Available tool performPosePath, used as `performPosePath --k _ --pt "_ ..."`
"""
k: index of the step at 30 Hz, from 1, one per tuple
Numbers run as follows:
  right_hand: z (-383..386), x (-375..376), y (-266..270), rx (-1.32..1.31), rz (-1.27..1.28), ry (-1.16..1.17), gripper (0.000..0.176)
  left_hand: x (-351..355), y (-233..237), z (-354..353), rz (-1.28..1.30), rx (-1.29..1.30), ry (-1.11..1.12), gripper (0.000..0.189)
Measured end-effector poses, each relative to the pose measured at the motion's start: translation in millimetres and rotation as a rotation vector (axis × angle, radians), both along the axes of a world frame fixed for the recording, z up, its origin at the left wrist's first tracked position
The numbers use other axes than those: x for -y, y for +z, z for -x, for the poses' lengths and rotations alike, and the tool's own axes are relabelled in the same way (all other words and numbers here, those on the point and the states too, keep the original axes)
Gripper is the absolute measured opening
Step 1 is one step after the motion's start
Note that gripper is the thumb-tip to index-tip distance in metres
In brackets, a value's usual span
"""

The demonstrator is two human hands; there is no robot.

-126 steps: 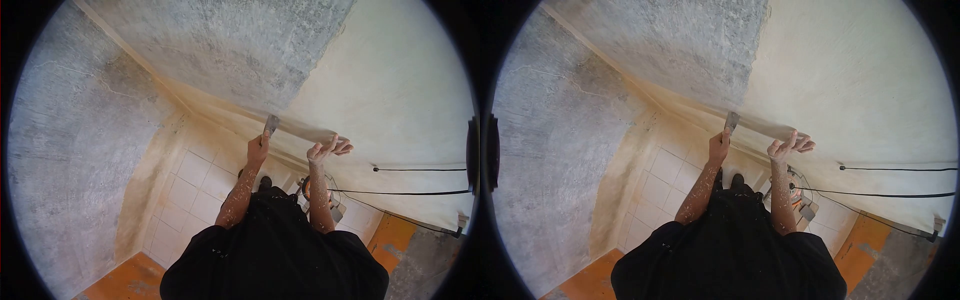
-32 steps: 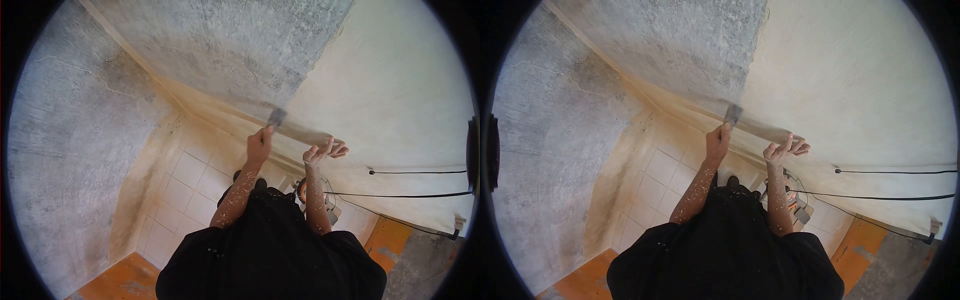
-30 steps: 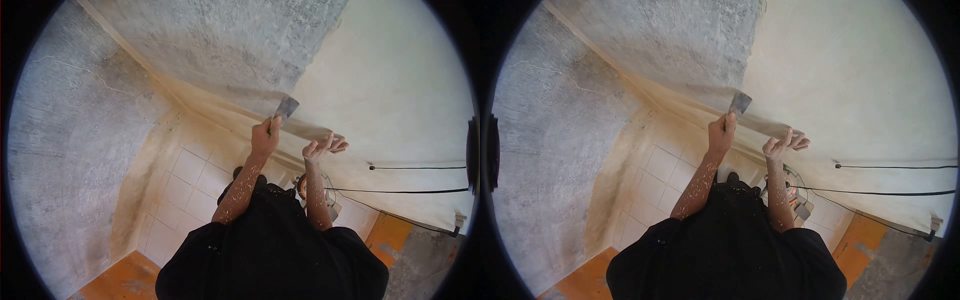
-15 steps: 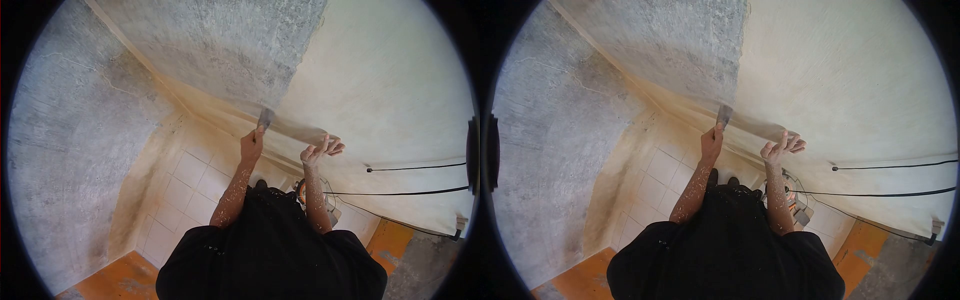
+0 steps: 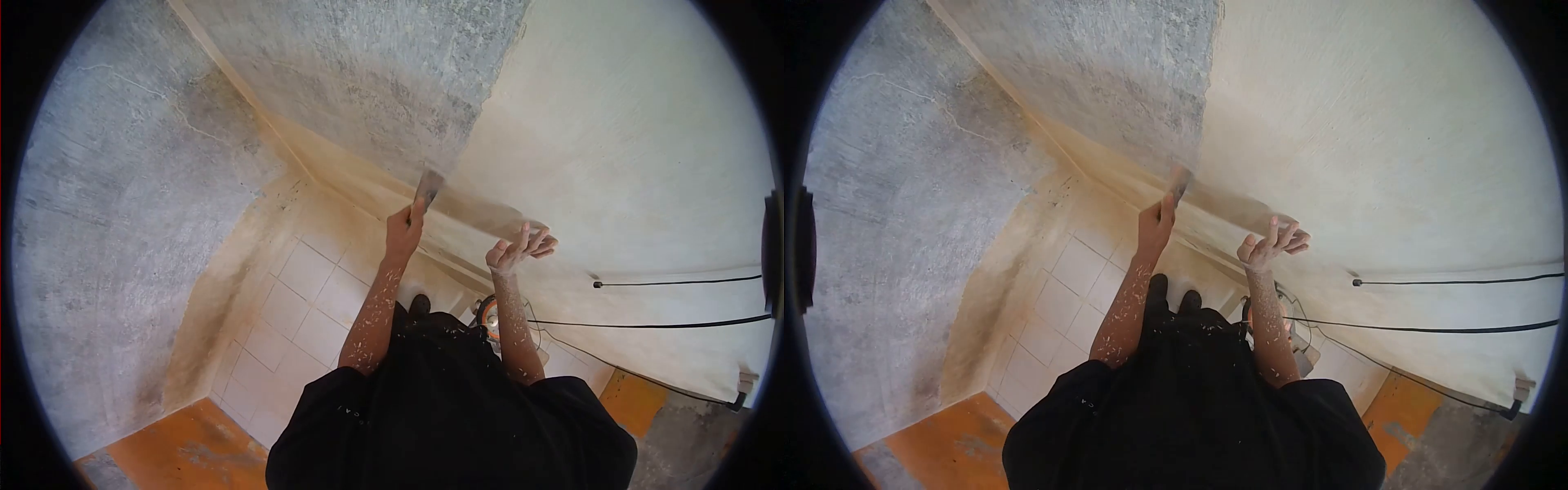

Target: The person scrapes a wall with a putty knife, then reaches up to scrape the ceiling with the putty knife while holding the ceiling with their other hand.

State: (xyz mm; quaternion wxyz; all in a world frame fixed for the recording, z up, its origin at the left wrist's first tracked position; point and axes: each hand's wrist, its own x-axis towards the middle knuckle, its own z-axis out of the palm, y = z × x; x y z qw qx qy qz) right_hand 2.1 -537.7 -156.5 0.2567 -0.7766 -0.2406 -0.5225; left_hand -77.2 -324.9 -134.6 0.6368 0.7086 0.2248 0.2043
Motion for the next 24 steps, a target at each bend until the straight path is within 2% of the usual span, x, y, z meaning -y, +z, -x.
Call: performPosePath --k 2,5,8,11,14,17,21,23,24 --pt "-2.9 3.6 -6.2 0.010 0.047 -0.016 0.053 -1.5 -19.8 7.0 -0.018 -0.069 0.009 0.058" --pt "0.2 0.7 -3.0 -0.031 0.080 -0.096 0.052 6.7 16.9 -1.7 -0.030 -0.048 -0.012 0.060" --pt "-1.7 1.5 -3.2 -0.022 0.127 -0.141 0.053 3.9 2.9 6.9 -0.005 -0.100 0.008 0.060" --pt "0.9 5.4 -0.6 -0.066 0.155 -0.114 0.053 8.2 -31.3 12.2 -0.082 -0.151 0.030 0.059" --pt "1.1 6.8 -7.9 -0.103 0.128 -0.139 0.053 6.1 -26.9 18.4 -0.113 -0.177 0.000 0.058" --pt "0.7 7.5 -8.5 -0.104 0.134 -0.166 0.054 -1.2 -29.3 24.1 -0.008 -0.116 -0.019 0.052" --pt "3.8 10.3 -7.7 -0.123 0.180 -0.165 0.056 -18.4 -94.6 28.3 0.092 -0.070 -0.071 0.041" --pt "7.2 8.7 0.8 -0.145 0.229 -0.164 0.058 -19.5 -111.7 35.4 0.067 -0.084 -0.135 0.037" --pt "6.2 7.9 1.3 -0.153 0.229 -0.162 0.058 -19.7 -106.7 34.1 0.141 -0.099 -0.157 0.036"
